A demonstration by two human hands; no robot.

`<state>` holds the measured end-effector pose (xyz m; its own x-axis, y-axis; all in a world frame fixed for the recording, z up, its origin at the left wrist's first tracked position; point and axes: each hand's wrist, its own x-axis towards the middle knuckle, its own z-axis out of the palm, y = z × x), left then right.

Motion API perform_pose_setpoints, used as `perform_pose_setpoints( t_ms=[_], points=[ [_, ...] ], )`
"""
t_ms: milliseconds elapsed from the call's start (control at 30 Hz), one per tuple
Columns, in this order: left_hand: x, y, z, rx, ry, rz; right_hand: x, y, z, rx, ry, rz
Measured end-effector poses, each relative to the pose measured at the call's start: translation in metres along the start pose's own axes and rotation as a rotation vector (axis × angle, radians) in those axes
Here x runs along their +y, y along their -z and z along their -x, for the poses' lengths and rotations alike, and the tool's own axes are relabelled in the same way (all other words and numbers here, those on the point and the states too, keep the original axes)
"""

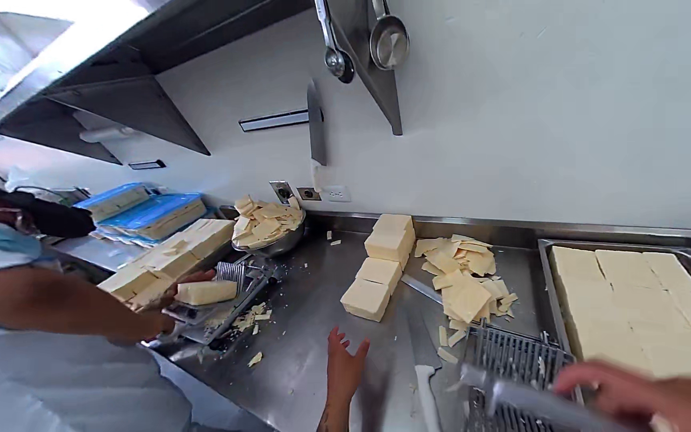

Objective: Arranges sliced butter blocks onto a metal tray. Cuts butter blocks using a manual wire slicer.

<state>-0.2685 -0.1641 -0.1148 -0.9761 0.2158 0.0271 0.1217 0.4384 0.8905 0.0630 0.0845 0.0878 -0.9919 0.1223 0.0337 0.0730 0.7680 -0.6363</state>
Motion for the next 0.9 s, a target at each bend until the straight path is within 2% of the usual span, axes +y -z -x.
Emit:
perform_pose_setpoints(
  t_ms=[100, 167, 200, 267, 400, 567, 767, 900],
  points=[
    [-0.004, -0.010, -0.034, 0.021, -0.017, -0.022, 0.027, 0.034, -0.039, 0.564, -0.133, -0.015],
    [0.002, -0.018, -0.054, 0.047, -0.034, -0.071, 0.053, 0.039, -0.069, 0.811, -0.183, -0.002],
    [0.007, -0.022, -0.062, 0.064, -0.056, -0.097, 0.066, 0.038, -0.081, 0.866, -0.202, 0.001],
    [0.022, -0.031, -0.081, 0.085, -0.135, -0.148, 0.085, 0.033, -0.095, 0.893, -0.248, 0.057],
    [0.053, -0.061, -0.144, 0.007, -0.260, -0.122, 0.095, 0.019, -0.109, 0.988, -0.349, 0.169],
    [0.070, -0.116, -0.220, 0.009, -0.228, -0.077, 0.096, 0.015, -0.113, 1.042, -0.344, 0.188],
    [0.081, -0.156, -0.245, 0.012, -0.053, -0.192, 0.098, 0.012, -0.112, 1.064, -0.330, 0.214],
    [0.071, -0.154, -0.254, 0.046, -0.093, -0.223, 0.098, 0.011, -0.112, 1.079, -0.313, 0.183]
  ],
)
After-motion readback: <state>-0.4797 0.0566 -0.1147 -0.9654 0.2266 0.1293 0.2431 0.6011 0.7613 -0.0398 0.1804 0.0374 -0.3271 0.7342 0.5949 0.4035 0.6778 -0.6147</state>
